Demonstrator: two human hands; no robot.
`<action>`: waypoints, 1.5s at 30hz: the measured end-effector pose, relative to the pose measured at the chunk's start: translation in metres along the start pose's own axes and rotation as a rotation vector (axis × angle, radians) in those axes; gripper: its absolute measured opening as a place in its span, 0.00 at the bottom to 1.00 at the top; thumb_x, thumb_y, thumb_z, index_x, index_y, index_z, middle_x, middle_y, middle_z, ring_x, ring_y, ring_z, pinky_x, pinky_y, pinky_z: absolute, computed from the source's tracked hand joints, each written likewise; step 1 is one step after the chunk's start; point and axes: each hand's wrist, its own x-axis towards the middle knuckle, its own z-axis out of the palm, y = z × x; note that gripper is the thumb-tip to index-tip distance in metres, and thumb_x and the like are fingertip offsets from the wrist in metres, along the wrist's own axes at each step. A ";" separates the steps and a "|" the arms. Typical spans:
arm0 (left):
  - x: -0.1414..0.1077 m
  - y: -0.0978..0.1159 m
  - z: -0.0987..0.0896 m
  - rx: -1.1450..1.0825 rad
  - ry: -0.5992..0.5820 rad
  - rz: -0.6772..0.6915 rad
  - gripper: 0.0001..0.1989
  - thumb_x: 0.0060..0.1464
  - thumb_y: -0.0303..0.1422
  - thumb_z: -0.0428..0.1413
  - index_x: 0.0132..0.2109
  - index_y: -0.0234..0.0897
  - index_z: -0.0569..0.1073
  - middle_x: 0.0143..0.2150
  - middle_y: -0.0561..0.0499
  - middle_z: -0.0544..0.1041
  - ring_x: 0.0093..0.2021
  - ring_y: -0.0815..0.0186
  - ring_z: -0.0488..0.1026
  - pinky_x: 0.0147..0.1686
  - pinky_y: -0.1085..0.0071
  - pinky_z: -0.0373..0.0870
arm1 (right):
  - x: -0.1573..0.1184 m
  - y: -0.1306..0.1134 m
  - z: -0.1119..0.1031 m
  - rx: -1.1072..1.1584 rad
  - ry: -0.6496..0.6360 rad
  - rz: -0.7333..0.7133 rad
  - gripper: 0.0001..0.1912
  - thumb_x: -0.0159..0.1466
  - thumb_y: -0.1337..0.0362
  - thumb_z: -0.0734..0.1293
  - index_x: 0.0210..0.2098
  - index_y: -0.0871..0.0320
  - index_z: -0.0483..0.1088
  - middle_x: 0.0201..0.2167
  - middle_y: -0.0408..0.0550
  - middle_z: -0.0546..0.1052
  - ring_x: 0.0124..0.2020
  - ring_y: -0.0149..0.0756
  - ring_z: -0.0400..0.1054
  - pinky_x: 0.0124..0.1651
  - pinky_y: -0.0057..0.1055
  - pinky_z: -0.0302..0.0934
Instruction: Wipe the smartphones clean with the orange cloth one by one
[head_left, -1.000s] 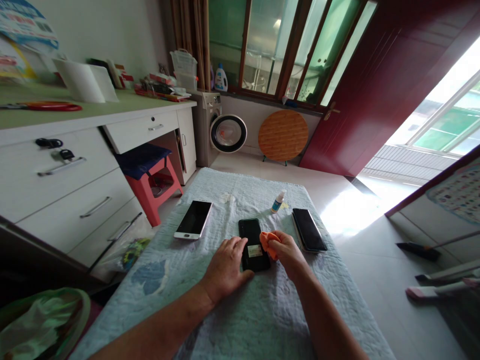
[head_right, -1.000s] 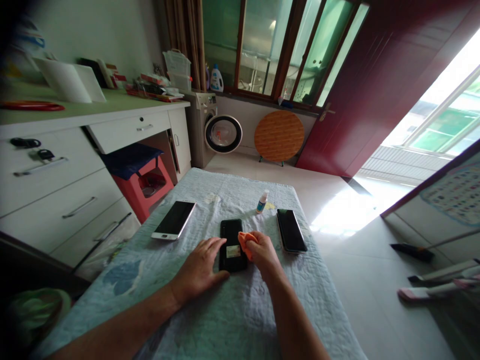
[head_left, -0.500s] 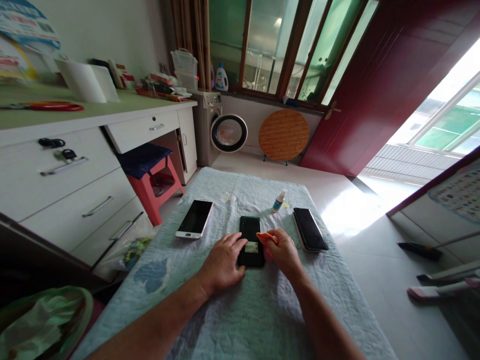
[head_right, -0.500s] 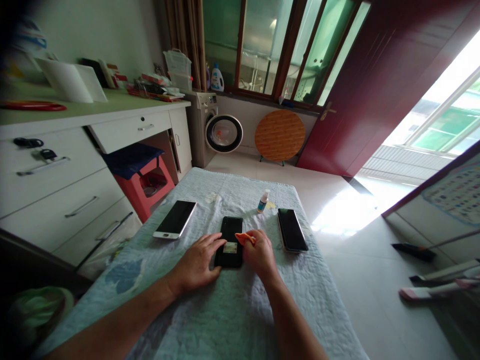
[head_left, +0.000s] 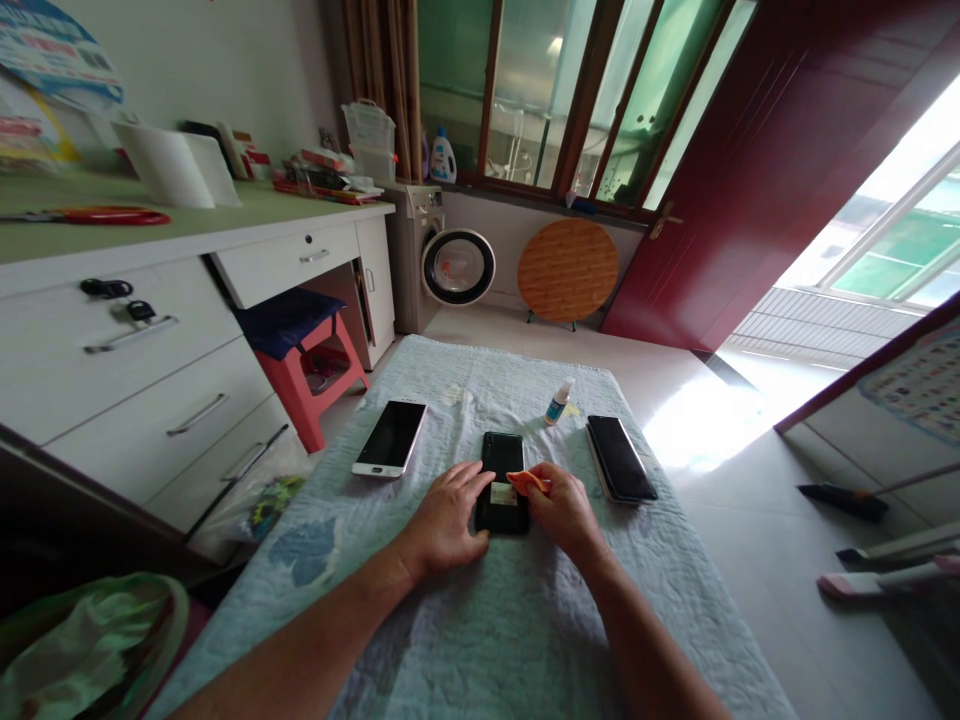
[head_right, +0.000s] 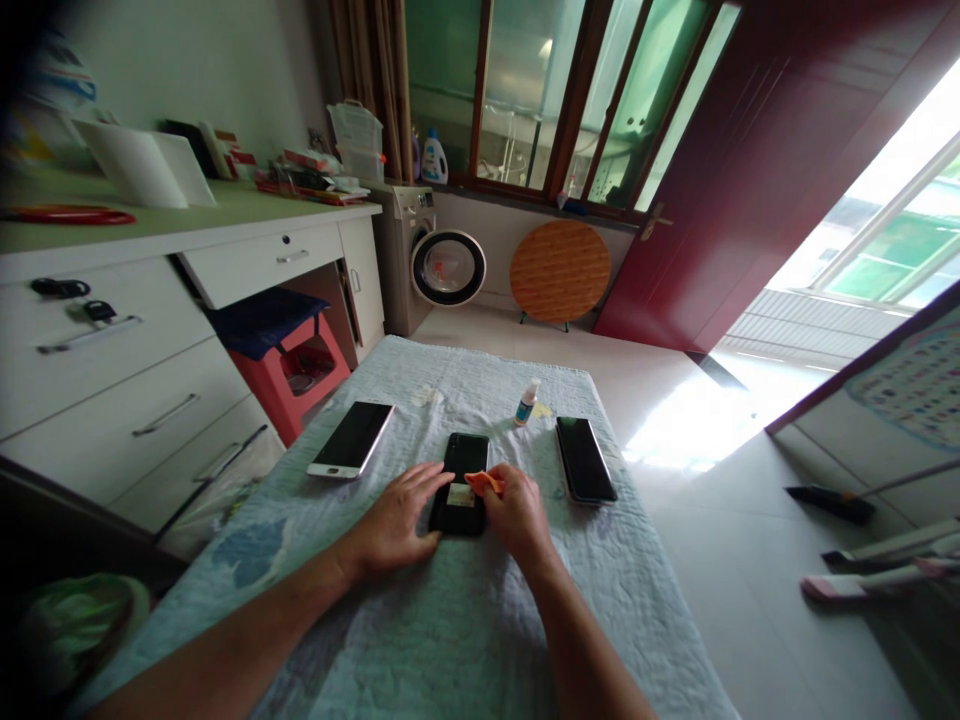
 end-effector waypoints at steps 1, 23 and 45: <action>0.000 0.000 0.000 0.012 -0.009 -0.002 0.36 0.40 0.30 0.59 0.60 0.31 0.68 0.64 0.34 0.65 0.65 0.46 0.60 0.64 0.50 0.55 | -0.001 0.001 0.000 -0.002 0.006 -0.036 0.05 0.57 0.64 0.66 0.28 0.55 0.74 0.27 0.45 0.72 0.29 0.35 0.65 0.34 0.29 0.54; -0.001 0.006 -0.008 0.119 -0.101 -0.038 0.36 0.50 0.42 0.61 0.63 0.29 0.64 0.66 0.35 0.62 0.67 0.48 0.57 0.66 0.54 0.53 | 0.002 0.000 0.004 -0.237 -0.080 -0.231 0.11 0.64 0.69 0.62 0.38 0.54 0.77 0.33 0.44 0.69 0.33 0.29 0.65 0.38 0.24 0.56; 0.000 0.002 -0.007 0.107 -0.108 -0.033 0.35 0.51 0.43 0.60 0.62 0.31 0.66 0.65 0.36 0.63 0.66 0.49 0.58 0.65 0.55 0.55 | -0.016 -0.028 -0.002 -0.251 -0.373 -0.325 0.17 0.61 0.74 0.63 0.41 0.49 0.78 0.37 0.43 0.71 0.35 0.28 0.68 0.41 0.23 0.58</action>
